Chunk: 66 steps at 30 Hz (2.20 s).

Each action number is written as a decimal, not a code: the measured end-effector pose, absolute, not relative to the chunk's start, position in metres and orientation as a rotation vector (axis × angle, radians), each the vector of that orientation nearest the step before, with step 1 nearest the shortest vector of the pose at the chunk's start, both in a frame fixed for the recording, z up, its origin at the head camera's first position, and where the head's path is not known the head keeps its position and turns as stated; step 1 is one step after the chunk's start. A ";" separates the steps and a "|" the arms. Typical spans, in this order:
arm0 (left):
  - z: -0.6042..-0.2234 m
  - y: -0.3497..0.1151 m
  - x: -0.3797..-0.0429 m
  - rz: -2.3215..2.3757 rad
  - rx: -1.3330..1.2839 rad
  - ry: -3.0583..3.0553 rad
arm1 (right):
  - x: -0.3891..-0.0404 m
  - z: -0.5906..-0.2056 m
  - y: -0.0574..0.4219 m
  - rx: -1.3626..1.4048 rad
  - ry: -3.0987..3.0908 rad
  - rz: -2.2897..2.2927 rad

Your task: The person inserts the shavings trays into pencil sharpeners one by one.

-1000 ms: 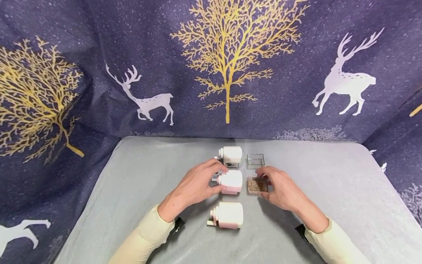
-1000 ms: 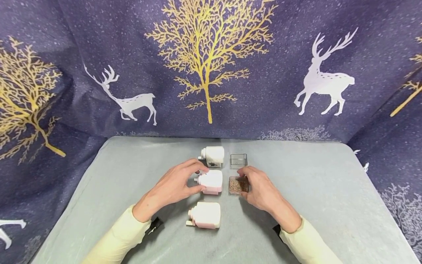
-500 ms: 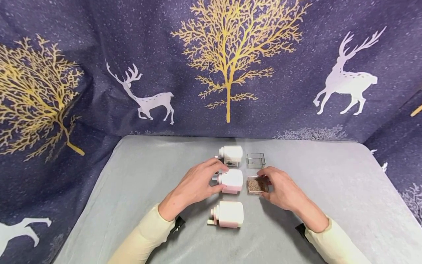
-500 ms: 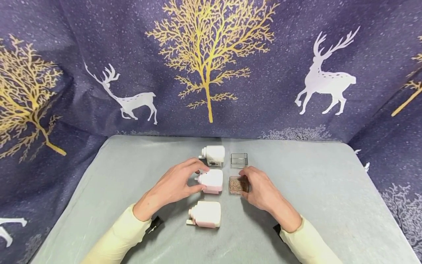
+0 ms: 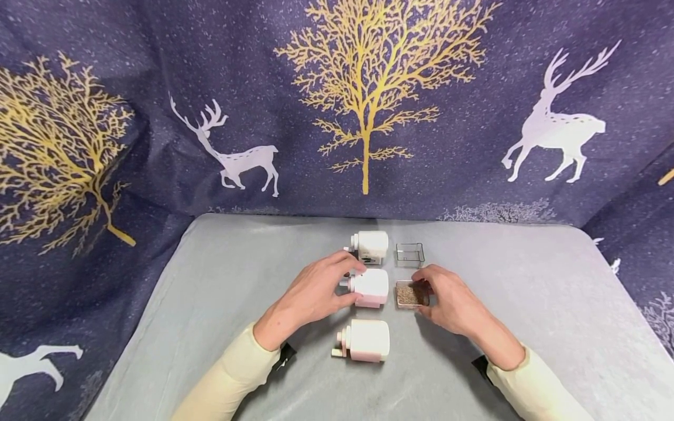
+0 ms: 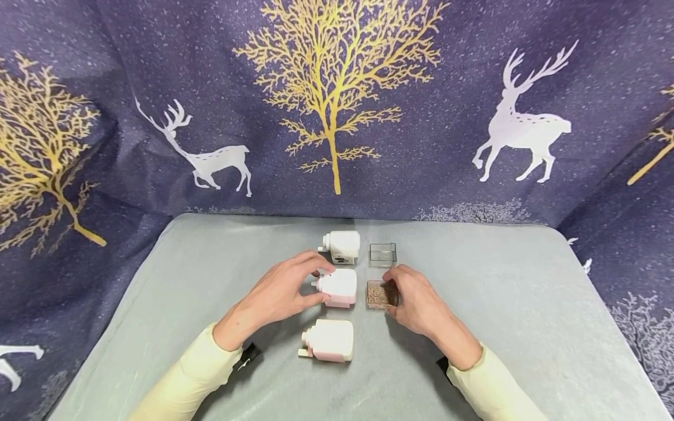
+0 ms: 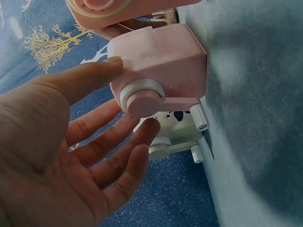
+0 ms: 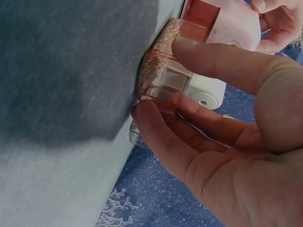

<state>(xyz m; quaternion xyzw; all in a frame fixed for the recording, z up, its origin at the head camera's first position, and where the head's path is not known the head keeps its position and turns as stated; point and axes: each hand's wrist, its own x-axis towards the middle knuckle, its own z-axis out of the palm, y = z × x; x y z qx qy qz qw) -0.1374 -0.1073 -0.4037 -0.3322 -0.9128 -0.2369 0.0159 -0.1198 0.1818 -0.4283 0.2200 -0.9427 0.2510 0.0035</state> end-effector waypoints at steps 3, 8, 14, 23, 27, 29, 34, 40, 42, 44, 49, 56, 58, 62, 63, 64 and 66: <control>-0.404 -0.107 -0.137 -0.731 -1.028 -2.842 | -0.120 -0.429 0.182 0.695 -2.950 0.785; -0.404 -0.107 -0.137 -0.734 -1.026 -2.839 | -0.119 -0.429 0.181 0.700 -2.947 0.774; -0.405 -0.107 -0.137 -0.736 -1.025 -2.837 | -0.119 -0.429 0.180 0.700 -2.937 0.782; -0.404 -0.107 -0.137 -0.743 -1.026 -2.836 | -0.119 -0.430 0.178 0.706 -2.941 0.792; -0.404 -0.107 -0.138 -0.730 -1.031 -2.834 | -0.119 -0.430 0.175 0.719 -2.939 0.780; -0.404 -0.107 -0.138 -0.723 -1.032 -2.835 | -0.119 -0.430 0.174 0.724 -2.941 0.776; -0.404 -0.107 -0.138 -0.722 -1.030 -2.840 | -0.119 -0.430 0.171 0.721 -2.949 0.775; -0.405 -0.107 -0.138 -0.732 -1.031 -2.833 | -0.120 -0.429 0.169 0.736 -2.946 0.777; -0.405 -0.107 -0.138 -0.735 -1.034 -2.829 | -0.120 -0.430 0.168 0.744 -2.941 0.779; -0.405 -0.106 -0.138 -0.734 -1.035 -2.828 | -0.120 -0.430 0.167 0.752 -2.937 0.784; -0.405 -0.106 -0.138 -0.735 -1.034 -2.830 | -0.120 -0.430 0.164 0.771 -2.930 0.782; -0.405 -0.106 -0.138 -0.742 -1.029 -2.832 | -0.121 -0.430 0.162 0.784 -2.917 0.780; -0.405 -0.106 -0.138 -0.746 -1.028 -2.832 | -0.121 -0.431 0.161 0.784 -2.919 0.778; -0.405 -0.106 -0.138 -0.754 -1.031 -2.832 | -0.121 -0.431 0.158 0.778 -2.930 0.777; -0.405 -0.106 -0.138 -0.756 -1.032 -2.833 | -0.121 -0.431 0.158 0.776 -2.934 0.779; -0.405 -0.106 -0.138 -0.757 -1.032 -2.835 | -0.121 -0.431 0.157 0.774 -2.937 0.781; -0.405 -0.106 -0.138 -0.756 -1.030 -2.837 | -0.121 -0.431 0.156 0.773 -2.939 0.787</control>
